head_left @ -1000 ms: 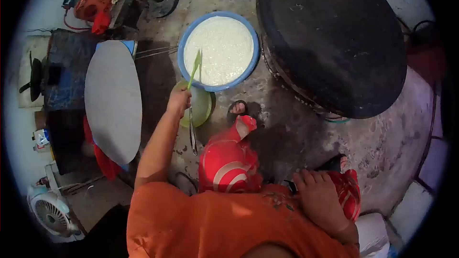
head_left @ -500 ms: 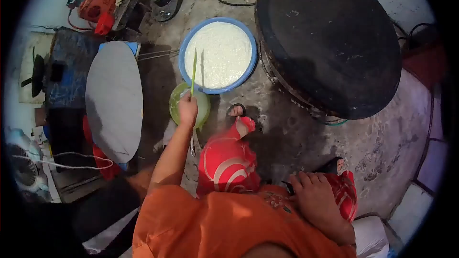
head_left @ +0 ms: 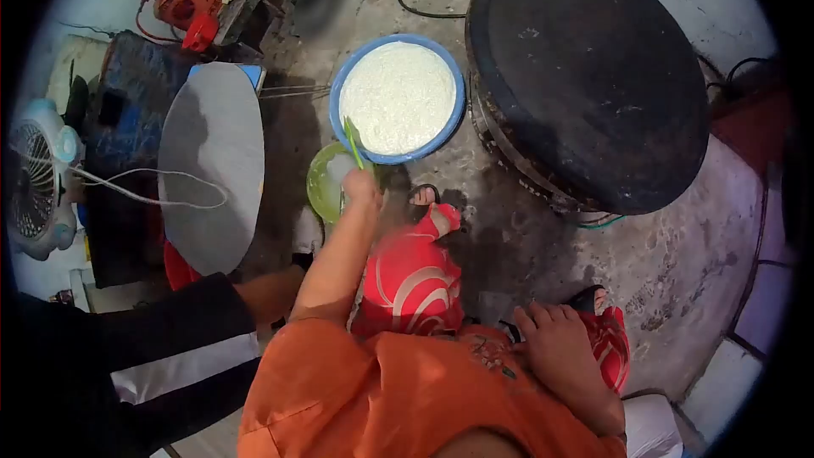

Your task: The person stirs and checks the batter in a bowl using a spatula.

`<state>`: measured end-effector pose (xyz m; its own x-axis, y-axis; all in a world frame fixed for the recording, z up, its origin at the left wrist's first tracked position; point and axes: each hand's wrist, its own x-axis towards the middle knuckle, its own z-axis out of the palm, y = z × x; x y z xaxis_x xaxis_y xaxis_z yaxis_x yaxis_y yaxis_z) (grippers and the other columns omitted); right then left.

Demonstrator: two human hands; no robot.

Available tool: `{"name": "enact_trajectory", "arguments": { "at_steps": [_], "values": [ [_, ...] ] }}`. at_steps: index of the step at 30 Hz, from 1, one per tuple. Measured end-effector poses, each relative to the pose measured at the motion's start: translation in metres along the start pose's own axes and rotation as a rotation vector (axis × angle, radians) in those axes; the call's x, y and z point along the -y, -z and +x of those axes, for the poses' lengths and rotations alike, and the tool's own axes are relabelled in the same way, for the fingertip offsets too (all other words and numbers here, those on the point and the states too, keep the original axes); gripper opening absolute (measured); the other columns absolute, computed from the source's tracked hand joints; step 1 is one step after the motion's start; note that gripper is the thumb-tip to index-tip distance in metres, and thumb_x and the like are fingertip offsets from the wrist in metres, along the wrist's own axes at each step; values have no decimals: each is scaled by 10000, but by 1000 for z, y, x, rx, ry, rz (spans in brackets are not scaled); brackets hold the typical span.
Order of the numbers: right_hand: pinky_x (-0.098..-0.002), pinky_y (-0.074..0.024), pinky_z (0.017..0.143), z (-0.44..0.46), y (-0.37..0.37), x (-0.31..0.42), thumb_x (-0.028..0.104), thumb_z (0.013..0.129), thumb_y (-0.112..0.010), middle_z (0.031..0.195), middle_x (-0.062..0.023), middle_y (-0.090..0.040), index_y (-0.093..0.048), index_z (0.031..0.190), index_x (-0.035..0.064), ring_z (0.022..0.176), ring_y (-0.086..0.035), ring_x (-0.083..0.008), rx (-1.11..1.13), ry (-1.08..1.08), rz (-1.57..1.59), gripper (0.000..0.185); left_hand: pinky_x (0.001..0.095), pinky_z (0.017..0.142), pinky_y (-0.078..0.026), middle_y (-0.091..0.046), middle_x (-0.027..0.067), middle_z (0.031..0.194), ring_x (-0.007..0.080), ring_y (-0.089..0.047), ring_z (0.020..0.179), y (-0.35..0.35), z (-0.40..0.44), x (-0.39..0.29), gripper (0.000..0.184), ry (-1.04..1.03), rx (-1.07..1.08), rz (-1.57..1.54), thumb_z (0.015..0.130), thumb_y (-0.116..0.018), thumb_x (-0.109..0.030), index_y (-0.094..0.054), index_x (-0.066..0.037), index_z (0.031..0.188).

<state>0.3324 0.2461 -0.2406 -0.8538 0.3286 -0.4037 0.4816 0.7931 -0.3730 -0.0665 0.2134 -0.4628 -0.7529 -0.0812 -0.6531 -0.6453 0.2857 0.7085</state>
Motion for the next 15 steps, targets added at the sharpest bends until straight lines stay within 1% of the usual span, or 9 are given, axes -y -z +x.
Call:
{"name": "enact_trajectory", "arguments": {
  "at_steps": [1,3,5,6,7,9,11,13,15],
  "values": [
    [-382,-390,902,0,0,0,296,750,-639,1098,-138,-562,-522,1142,39,1033,-538,-266,-11,5,11,483,326,322,-248,-398,84,569,193,-346,382,0,4,1,103,-13,-2,18,776,-420,0,-489,-76,773],
    [-387,-389,908,-2,0,0,288,749,-635,1096,-146,-565,-527,1141,31,1025,-538,-276,-5,6,19,480,329,321,-265,-402,79,587,183,-358,400,2,5,-5,94,30,265,335,795,-439,-17,-441,-68,716],
    [-393,-388,914,-3,-2,0,280,748,-632,1095,-154,-568,-532,1140,24,1017,-539,-286,0,11,25,478,296,343,-315,-399,89,619,180,-349,428,-12,-9,-4,86,222,-5,-182,773,-404,18,-483,-8,792],
    [-391,-394,904,-3,-3,0,276,742,-637,1080,-153,-571,-530,1142,24,1007,-543,-285,-19,14,19,485,282,363,-326,-426,47,644,158,-352,431,-11,-15,-5,154,185,6,-129,803,-425,8,-527,19,917],
    [-390,-400,893,-3,-3,0,273,735,-641,1064,-152,-573,-527,1144,25,997,-546,-285,-38,16,12,492,282,363,-326,-426,47,644,158,-352,431,-6,-14,1,154,184,7,-134,803,-425,8,-527,19,917],
    [-389,-406,882,-2,-1,1,267,733,-642,1047,-147,-575,-527,1141,27,987,-549,-284,-31,14,1,487,263,395,-341,-426,8,657,122,-353,455,9,-2,30,167,-629,132,171,840,-461,-37,-529,9,985],
    [-387,-413,871,-3,-2,4,262,731,-642,1029,-142,-577,-526,1138,29,977,-552,-283,-13,14,-5,483,248,413,-339,-397,-5,638,93,-356,475,31,6,50,108,-783,155,161,872,-484,-107,-519,-29,937],
    [-384,-419,859,-1,-6,6,246,739,-632,1004,-134,-579,-531,1125,33,964,-555,-280,-21,14,-50,453,248,411,-334,-407,-6,640,88,-367,472,53,-27,47,97,-549,268,-46,885,-462,-111,-525,-48,923],
    [-384,-419,860,0,-5,7,241,744,-623,1007,-132,-581,-532,1121,34,958,-557,-279,-11,23,-41,440,263,432,-341,-446,7,631,97,-384,475,84,-15,71,101,-478,191,36,892,-440,-108,-513,-40,876]
  ]
}}
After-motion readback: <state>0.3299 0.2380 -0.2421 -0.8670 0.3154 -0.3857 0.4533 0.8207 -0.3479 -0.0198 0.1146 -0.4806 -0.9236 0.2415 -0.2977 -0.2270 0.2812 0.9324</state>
